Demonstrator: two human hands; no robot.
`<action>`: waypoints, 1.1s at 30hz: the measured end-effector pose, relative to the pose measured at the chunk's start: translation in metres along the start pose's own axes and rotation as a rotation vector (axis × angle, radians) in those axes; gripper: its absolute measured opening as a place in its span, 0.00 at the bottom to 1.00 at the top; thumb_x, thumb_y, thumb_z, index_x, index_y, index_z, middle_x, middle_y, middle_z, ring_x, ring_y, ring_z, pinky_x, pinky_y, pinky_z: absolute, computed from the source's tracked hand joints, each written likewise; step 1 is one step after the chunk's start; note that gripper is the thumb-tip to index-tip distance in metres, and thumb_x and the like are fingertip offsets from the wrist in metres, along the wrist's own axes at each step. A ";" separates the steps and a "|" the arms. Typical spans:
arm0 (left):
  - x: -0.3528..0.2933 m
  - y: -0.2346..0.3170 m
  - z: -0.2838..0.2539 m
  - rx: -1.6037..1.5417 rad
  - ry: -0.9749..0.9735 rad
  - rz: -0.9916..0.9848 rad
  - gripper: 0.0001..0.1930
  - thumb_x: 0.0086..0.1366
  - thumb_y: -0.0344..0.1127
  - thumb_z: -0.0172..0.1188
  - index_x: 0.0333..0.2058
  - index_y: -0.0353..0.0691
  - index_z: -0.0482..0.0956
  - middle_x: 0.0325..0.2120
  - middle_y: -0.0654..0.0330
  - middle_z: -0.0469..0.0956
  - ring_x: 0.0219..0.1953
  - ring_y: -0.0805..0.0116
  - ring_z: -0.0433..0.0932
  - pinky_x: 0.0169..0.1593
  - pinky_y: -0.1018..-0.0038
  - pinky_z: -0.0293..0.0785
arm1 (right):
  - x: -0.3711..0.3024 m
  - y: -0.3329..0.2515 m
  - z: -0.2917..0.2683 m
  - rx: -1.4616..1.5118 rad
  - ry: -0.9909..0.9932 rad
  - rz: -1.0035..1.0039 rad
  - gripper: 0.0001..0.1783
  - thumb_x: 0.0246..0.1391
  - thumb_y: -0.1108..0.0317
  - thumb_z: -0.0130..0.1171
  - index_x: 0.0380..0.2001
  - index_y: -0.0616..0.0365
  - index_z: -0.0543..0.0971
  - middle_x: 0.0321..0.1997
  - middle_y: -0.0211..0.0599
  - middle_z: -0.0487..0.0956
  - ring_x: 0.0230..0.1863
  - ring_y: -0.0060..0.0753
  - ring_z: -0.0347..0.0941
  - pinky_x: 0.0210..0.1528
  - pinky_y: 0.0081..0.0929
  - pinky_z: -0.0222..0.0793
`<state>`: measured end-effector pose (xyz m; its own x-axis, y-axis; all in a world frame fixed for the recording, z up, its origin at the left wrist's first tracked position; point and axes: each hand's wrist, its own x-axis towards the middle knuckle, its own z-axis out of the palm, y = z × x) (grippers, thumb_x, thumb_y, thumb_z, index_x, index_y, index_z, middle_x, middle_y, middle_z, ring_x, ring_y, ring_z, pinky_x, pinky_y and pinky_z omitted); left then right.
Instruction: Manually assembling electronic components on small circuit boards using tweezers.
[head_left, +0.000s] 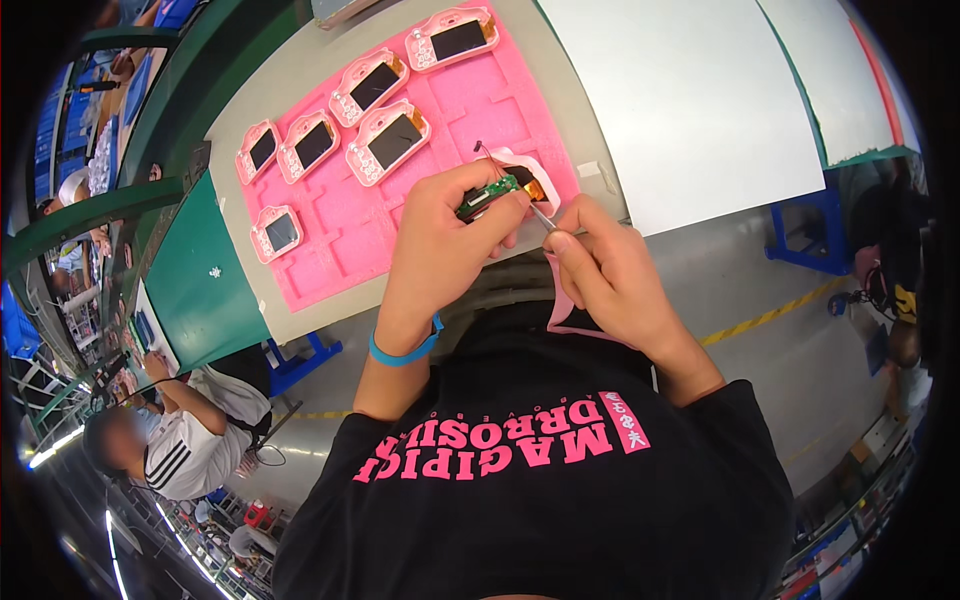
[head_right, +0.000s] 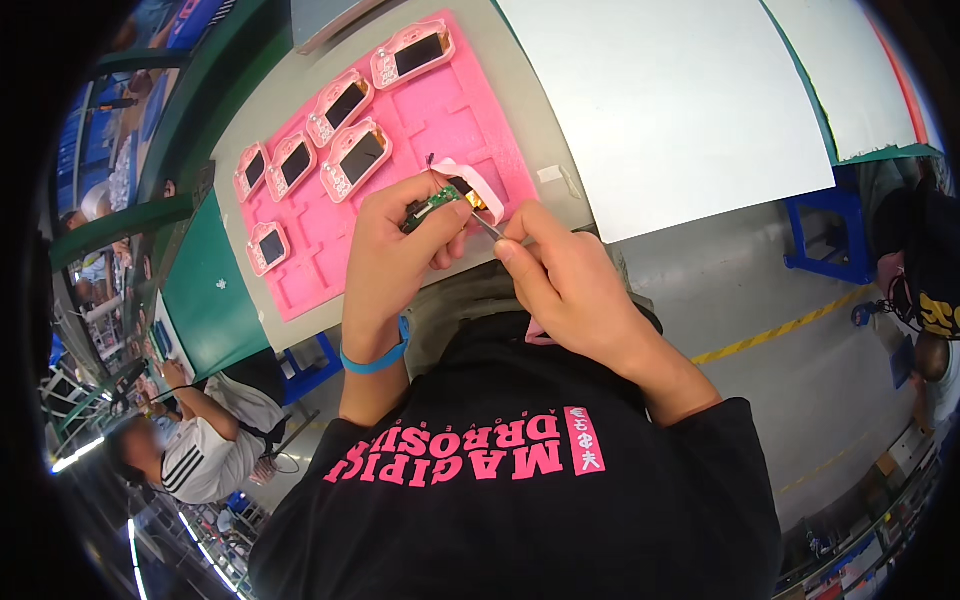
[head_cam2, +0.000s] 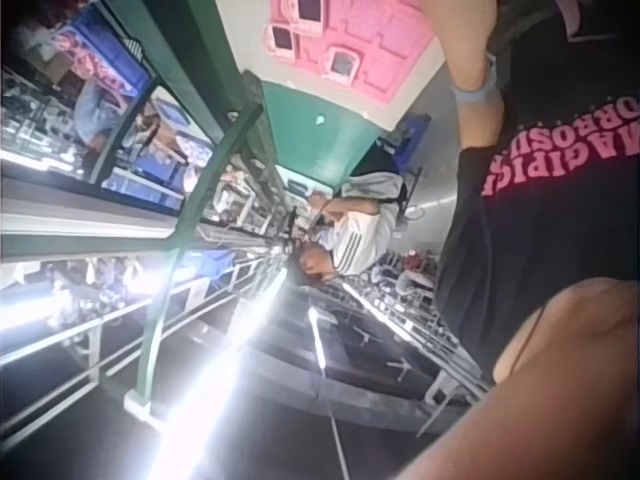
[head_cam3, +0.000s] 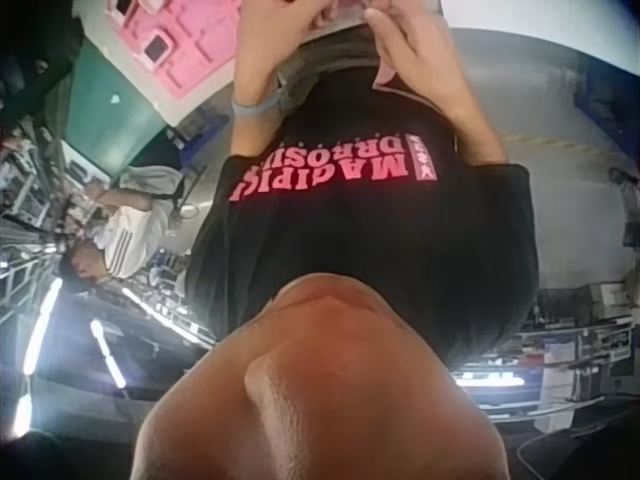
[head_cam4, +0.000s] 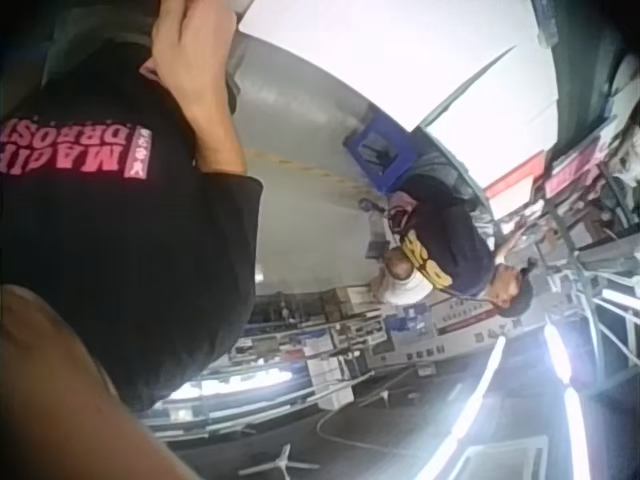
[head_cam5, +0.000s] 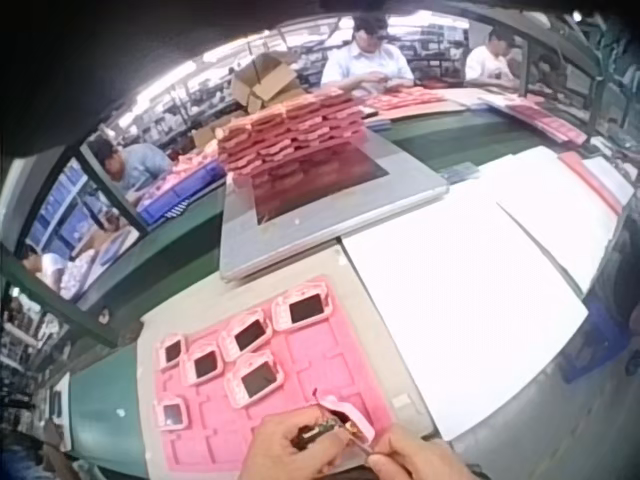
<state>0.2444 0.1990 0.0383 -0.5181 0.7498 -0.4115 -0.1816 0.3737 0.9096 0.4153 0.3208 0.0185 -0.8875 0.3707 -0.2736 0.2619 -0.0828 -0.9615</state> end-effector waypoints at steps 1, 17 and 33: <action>0.002 0.001 0.000 0.031 -0.012 0.014 0.09 0.70 0.34 0.65 0.41 0.34 0.85 0.22 0.63 0.79 0.21 0.78 0.71 0.26 0.82 0.66 | -0.001 0.000 -0.001 0.009 -0.001 0.010 0.03 0.74 0.74 0.50 0.40 0.56 0.72 0.17 0.23 0.71 0.17 0.16 0.59 0.24 0.17 0.54; 0.011 0.027 -0.009 -0.032 -0.245 -0.023 0.31 0.83 0.58 0.45 0.55 0.31 0.82 0.30 0.50 0.87 0.21 0.71 0.81 0.19 0.82 0.72 | 0.033 -0.006 -0.030 -0.670 0.085 -0.663 0.19 0.54 0.75 0.71 0.51 0.56 0.85 0.33 0.30 0.85 0.25 0.25 0.73 0.27 0.24 0.64; -0.017 -0.004 -0.025 -0.269 -0.085 0.060 0.26 0.83 0.52 0.48 0.65 0.38 0.78 0.34 0.50 0.87 0.23 0.70 0.80 0.24 0.81 0.74 | 0.063 -0.013 -0.025 -0.770 0.026 -0.678 0.19 0.47 0.76 0.74 0.46 0.56 0.87 0.40 0.32 0.90 0.25 0.27 0.77 0.28 0.24 0.70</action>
<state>0.2328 0.1715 0.0430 -0.4650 0.8133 -0.3496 -0.3737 0.1777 0.9104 0.3655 0.3683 0.0144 -0.9333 0.1386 0.3312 -0.1118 0.7646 -0.6348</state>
